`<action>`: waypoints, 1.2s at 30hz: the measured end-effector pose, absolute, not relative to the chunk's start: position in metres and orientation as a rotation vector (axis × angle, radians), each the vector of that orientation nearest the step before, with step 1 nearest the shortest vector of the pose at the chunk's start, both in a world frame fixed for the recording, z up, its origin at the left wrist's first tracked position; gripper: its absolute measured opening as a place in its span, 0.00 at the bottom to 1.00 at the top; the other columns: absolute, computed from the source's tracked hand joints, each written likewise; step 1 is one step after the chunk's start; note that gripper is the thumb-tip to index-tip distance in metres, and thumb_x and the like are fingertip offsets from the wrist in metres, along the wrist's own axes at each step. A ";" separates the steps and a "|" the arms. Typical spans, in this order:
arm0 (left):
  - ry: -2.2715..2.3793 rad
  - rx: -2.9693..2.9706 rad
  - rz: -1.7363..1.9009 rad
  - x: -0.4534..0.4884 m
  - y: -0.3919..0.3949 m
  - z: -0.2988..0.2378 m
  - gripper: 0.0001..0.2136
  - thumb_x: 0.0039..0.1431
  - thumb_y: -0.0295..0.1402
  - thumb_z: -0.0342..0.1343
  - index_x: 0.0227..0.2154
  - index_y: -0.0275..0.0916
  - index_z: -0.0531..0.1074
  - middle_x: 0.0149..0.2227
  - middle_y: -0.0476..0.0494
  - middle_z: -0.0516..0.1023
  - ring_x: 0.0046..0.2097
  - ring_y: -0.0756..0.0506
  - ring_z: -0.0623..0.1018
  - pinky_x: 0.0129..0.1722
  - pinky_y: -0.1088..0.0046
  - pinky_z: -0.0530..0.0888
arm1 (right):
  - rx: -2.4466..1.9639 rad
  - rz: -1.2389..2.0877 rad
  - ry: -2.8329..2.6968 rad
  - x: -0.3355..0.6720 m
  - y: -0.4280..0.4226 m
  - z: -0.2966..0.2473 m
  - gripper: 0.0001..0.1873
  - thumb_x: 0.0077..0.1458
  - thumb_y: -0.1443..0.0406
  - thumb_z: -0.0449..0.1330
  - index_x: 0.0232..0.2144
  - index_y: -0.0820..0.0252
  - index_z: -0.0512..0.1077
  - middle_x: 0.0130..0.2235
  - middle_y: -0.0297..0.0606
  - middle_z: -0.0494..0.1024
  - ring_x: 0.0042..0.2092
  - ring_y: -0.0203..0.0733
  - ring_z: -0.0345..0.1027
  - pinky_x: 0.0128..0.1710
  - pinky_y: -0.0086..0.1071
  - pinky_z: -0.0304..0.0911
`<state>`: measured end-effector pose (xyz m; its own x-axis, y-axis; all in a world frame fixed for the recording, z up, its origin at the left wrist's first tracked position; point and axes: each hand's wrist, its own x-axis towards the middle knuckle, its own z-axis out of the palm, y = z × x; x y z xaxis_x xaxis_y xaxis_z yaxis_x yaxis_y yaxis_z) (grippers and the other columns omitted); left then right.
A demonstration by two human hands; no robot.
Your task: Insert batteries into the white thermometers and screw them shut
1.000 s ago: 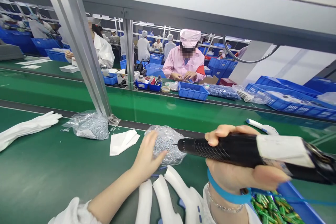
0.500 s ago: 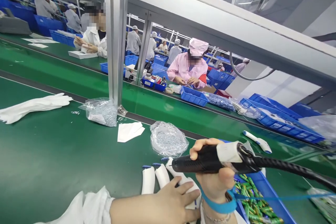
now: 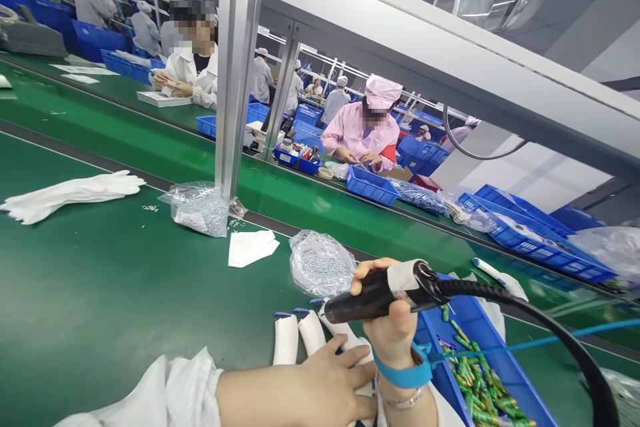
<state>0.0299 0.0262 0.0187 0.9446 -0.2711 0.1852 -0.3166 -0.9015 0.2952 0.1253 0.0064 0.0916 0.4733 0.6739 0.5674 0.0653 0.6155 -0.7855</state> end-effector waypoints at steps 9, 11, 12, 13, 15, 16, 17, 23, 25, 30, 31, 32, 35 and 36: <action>-0.476 2.830 0.101 0.027 0.029 0.029 0.15 0.63 0.38 0.46 0.47 0.41 0.71 0.58 0.36 0.65 0.60 0.35 0.62 0.55 0.48 0.62 | -0.873 0.469 -1.060 0.126 0.007 0.086 0.22 0.49 0.47 0.62 0.39 0.55 0.66 0.30 0.33 0.71 0.26 0.33 0.65 0.25 0.25 0.65; -0.473 2.841 0.106 0.027 0.030 0.031 0.14 0.62 0.37 0.47 0.47 0.41 0.71 0.58 0.37 0.65 0.61 0.35 0.60 0.55 0.49 0.63 | -0.885 0.480 -1.080 0.126 0.006 0.085 0.22 0.50 0.48 0.62 0.39 0.55 0.66 0.30 0.33 0.71 0.27 0.34 0.65 0.25 0.26 0.65; -0.473 2.846 0.114 0.027 0.030 0.032 0.14 0.62 0.37 0.47 0.47 0.41 0.71 0.58 0.37 0.65 0.61 0.35 0.60 0.55 0.50 0.63 | -0.894 0.488 -1.091 0.125 0.005 0.084 0.22 0.50 0.48 0.61 0.40 0.55 0.65 0.30 0.34 0.70 0.27 0.34 0.65 0.25 0.26 0.65; -0.472 2.850 0.123 0.027 0.030 0.032 0.14 0.62 0.38 0.48 0.47 0.41 0.71 0.58 0.38 0.65 0.62 0.35 0.59 0.54 0.50 0.63 | -0.903 0.496 -1.101 0.125 0.005 0.084 0.22 0.51 0.48 0.61 0.40 0.56 0.65 0.30 0.34 0.70 0.28 0.34 0.65 0.25 0.26 0.64; -0.476 2.852 0.131 0.027 0.030 0.031 0.13 0.61 0.38 0.49 0.46 0.42 0.72 0.58 0.39 0.66 0.61 0.35 0.60 0.54 0.51 0.64 | -0.912 0.511 -1.122 0.124 0.005 0.084 0.22 0.50 0.49 0.62 0.40 0.56 0.65 0.30 0.35 0.70 0.28 0.35 0.64 0.25 0.27 0.64; -0.479 2.850 0.133 0.027 0.030 0.030 0.13 0.61 0.37 0.49 0.45 0.42 0.72 0.57 0.39 0.66 0.61 0.35 0.60 0.54 0.51 0.64 | -0.911 0.517 -1.131 0.124 0.006 0.085 0.22 0.50 0.49 0.62 0.39 0.56 0.65 0.30 0.34 0.70 0.27 0.35 0.64 0.25 0.27 0.64; -0.482 2.846 0.140 0.027 0.030 0.029 0.13 0.61 0.37 0.49 0.45 0.42 0.72 0.57 0.39 0.66 0.61 0.35 0.61 0.54 0.50 0.64 | -0.906 0.521 -1.138 0.124 0.006 0.085 0.22 0.50 0.49 0.63 0.39 0.56 0.65 0.30 0.34 0.70 0.27 0.35 0.64 0.25 0.27 0.64; -0.481 2.818 0.241 0.028 0.029 0.020 0.14 0.57 0.39 0.52 0.44 0.41 0.72 0.57 0.38 0.66 0.58 0.34 0.64 0.54 0.49 0.63 | -0.874 0.534 -1.144 0.128 0.008 0.082 0.19 0.52 0.52 0.62 0.40 0.56 0.65 0.31 0.34 0.71 0.28 0.34 0.65 0.26 0.27 0.65; -0.488 2.809 0.187 0.028 0.029 0.022 0.15 0.57 0.39 0.53 0.45 0.41 0.72 0.58 0.38 0.65 0.59 0.34 0.63 0.55 0.48 0.62 | -0.867 0.532 -1.136 0.128 0.008 0.081 0.19 0.52 0.53 0.62 0.41 0.56 0.65 0.32 0.35 0.71 0.28 0.34 0.65 0.27 0.27 0.65; -0.484 2.777 0.075 0.027 0.031 0.032 0.18 0.57 0.38 0.53 0.50 0.41 0.69 0.61 0.39 0.62 0.61 0.35 0.60 0.56 0.48 0.61 | -0.845 0.534 -1.137 0.127 0.011 0.081 0.20 0.52 0.52 0.62 0.43 0.55 0.64 0.36 0.37 0.73 0.29 0.34 0.66 0.27 0.27 0.65; -0.487 2.777 0.073 0.027 0.032 0.032 0.17 0.57 0.38 0.53 0.50 0.41 0.69 0.61 0.39 0.61 0.62 0.35 0.59 0.56 0.49 0.61 | -0.844 0.541 -1.142 0.127 0.012 0.082 0.21 0.52 0.52 0.62 0.43 0.55 0.64 0.36 0.37 0.73 0.29 0.34 0.66 0.27 0.27 0.65; -0.489 2.779 0.077 0.027 0.032 0.032 0.17 0.57 0.37 0.53 0.49 0.41 0.69 0.61 0.39 0.61 0.62 0.35 0.59 0.57 0.49 0.60 | -0.843 0.549 -1.147 0.127 0.013 0.082 0.21 0.52 0.52 0.62 0.43 0.56 0.63 0.36 0.38 0.73 0.28 0.34 0.66 0.27 0.28 0.65; -0.488 2.777 0.095 0.028 0.033 0.030 0.16 0.57 0.38 0.54 0.48 0.41 0.71 0.60 0.39 0.63 0.62 0.35 0.60 0.57 0.49 0.60 | -0.841 0.575 -1.160 0.126 0.014 0.083 0.22 0.52 0.52 0.62 0.44 0.56 0.64 0.36 0.38 0.72 0.29 0.35 0.66 0.26 0.28 0.64; -0.493 2.773 0.098 0.029 0.033 0.029 0.16 0.56 0.38 0.54 0.47 0.41 0.71 0.60 0.39 0.64 0.61 0.35 0.60 0.57 0.49 0.60 | -0.839 0.581 -1.163 0.125 0.013 0.084 0.22 0.52 0.52 0.62 0.44 0.55 0.64 0.36 0.38 0.73 0.29 0.35 0.66 0.26 0.27 0.64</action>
<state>0.0288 0.0331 0.0287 0.9380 -0.3241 0.1226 -0.3463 -0.8884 0.3012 0.1253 0.0132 0.0842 0.3103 0.7736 0.5525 0.0227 0.5749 -0.8179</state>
